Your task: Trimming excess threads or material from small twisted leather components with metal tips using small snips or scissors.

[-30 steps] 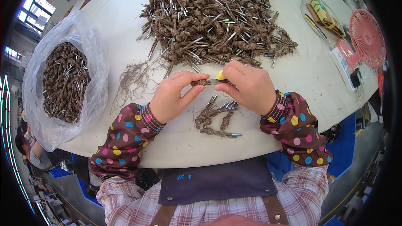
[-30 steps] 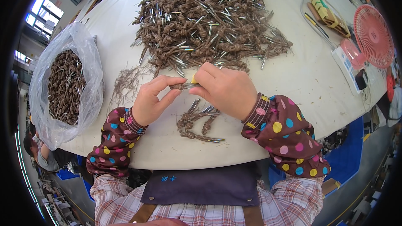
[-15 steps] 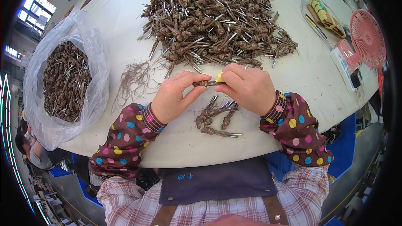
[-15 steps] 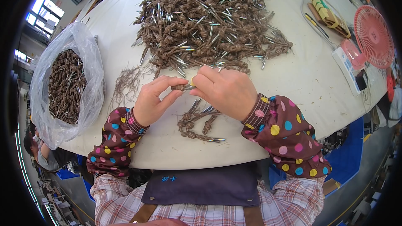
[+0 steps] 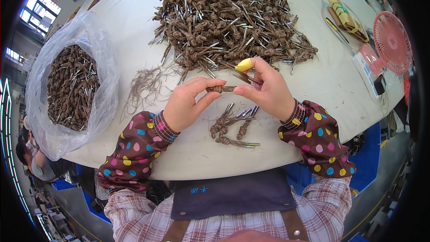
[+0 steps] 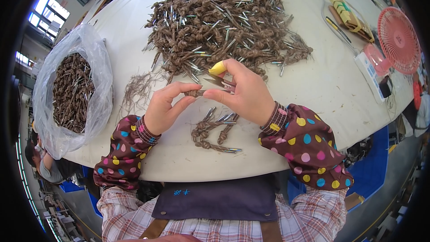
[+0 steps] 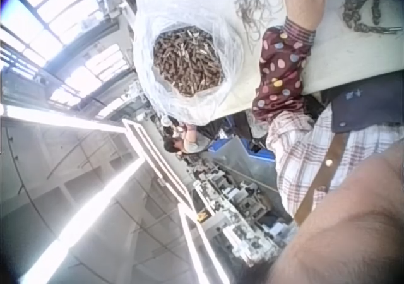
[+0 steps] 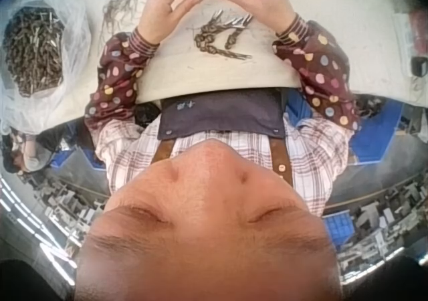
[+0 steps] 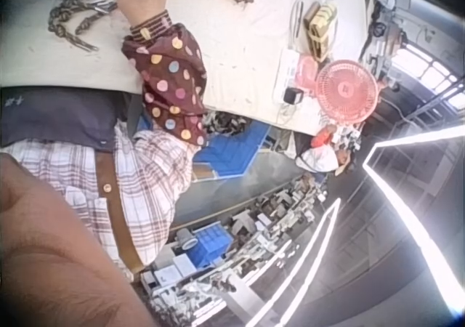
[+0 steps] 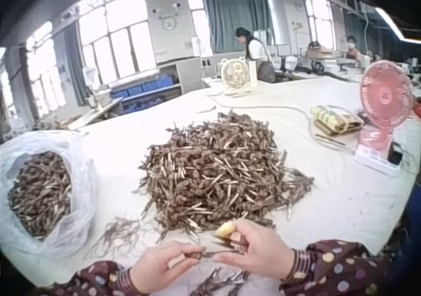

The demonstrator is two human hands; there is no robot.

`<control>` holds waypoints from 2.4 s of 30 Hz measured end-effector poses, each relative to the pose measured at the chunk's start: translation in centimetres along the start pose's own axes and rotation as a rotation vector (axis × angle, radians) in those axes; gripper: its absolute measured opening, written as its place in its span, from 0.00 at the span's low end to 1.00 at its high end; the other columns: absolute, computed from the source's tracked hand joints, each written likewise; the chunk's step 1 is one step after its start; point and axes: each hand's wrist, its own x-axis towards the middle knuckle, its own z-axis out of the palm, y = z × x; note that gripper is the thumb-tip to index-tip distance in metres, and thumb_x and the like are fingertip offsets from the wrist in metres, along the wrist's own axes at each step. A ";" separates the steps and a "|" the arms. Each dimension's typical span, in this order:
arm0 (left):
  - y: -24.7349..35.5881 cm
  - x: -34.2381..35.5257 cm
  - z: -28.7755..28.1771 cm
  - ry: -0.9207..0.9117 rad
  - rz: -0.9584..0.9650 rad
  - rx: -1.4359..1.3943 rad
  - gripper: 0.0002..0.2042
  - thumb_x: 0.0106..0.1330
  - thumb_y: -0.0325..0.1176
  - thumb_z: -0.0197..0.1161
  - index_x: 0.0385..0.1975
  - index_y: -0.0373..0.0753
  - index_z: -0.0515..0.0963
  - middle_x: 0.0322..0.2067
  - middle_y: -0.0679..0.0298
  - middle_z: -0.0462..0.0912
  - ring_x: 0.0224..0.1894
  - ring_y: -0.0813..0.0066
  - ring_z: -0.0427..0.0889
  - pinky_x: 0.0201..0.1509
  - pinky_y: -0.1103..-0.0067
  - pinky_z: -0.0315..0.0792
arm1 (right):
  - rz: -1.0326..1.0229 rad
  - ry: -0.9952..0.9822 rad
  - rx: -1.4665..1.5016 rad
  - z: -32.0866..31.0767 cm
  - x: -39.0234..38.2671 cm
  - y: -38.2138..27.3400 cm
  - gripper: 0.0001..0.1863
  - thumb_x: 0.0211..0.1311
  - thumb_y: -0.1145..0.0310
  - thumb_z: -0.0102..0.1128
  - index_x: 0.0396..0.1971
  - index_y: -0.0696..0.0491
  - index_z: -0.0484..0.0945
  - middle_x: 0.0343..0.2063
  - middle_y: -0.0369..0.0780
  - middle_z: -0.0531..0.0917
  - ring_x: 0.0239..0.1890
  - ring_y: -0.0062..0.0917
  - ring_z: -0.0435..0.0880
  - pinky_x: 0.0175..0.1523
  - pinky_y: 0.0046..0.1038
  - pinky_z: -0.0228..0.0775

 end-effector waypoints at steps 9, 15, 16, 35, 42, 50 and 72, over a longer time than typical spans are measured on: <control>-1.7 0.5 1.4 0.030 -0.267 -0.663 0.10 0.68 0.26 0.52 0.47 0.35 0.75 0.31 0.67 0.78 0.40 0.83 0.77 0.43 0.83 0.71 | 0.039 -0.037 0.046 0.4 0.5 1.6 0.13 0.57 0.65 0.64 0.36 0.57 0.77 0.26 0.34 0.83 0.25 0.15 0.77 0.31 0.20 0.70; -3.8 0.3 -1.2 0.068 0.039 0.588 0.11 0.61 0.22 0.54 0.43 0.39 0.75 0.33 0.63 0.76 0.34 0.66 0.76 0.43 0.74 0.71 | 0.449 -0.097 0.428 -1.1 1.0 0.9 0.10 0.61 0.65 0.60 0.38 0.55 0.77 0.25 0.32 0.83 0.22 0.06 0.71 0.25 0.14 0.60; -3.6 0.3 -1.1 0.066 0.040 0.587 0.11 0.61 0.22 0.54 0.43 0.39 0.75 0.33 0.63 0.76 0.34 0.66 0.76 0.43 0.74 0.71 | 0.498 -0.132 0.467 -1.2 1.1 1.0 0.10 0.62 0.65 0.59 0.39 0.54 0.77 0.24 0.32 0.83 0.22 0.06 0.69 0.25 0.13 0.58; -5.3 -2.8 -2.5 0.039 0.101 0.675 0.13 0.57 0.26 0.60 0.43 0.41 0.75 0.43 0.63 0.75 0.47 0.60 0.73 0.51 0.69 0.67 | -0.222 -0.493 -0.450 -0.8 -1.5 0.1 0.25 0.45 0.61 0.71 0.41 0.54 0.71 0.34 0.40 0.80 0.35 0.35 0.81 0.37 0.31 0.73; 0.0 -3.1 -1.1 -0.177 0.026 0.223 0.12 0.56 0.30 0.65 0.40 0.38 0.77 0.36 0.57 0.73 0.41 0.61 0.73 0.46 0.74 0.68 | -0.174 -0.499 -0.420 -0.5 -3.2 0.6 0.31 0.40 0.62 0.75 0.45 0.52 0.68 0.37 0.36 0.79 0.34 0.32 0.82 0.37 0.29 0.74; 0.9 0.8 0.4 -0.491 0.015 0.026 0.13 0.60 0.31 0.61 0.45 0.42 0.77 0.32 0.60 0.72 0.38 0.63 0.72 0.44 0.73 0.68 | -0.134 -0.357 -0.363 -1.5 -3.5 1.3 0.28 0.43 0.66 0.74 0.44 0.51 0.68 0.34 0.35 0.80 0.25 0.29 0.81 0.32 0.27 0.73; -1.4 4.0 -0.4 -0.242 0.301 0.362 0.05 0.53 0.27 0.63 0.28 0.43 0.75 0.32 0.65 0.73 0.40 0.64 0.73 0.46 0.72 0.64 | -0.147 -0.353 -0.381 -1.9 -4.3 2.3 0.24 0.44 0.75 0.66 0.44 0.51 0.69 0.31 0.36 0.81 0.32 0.34 0.82 0.34 0.30 0.74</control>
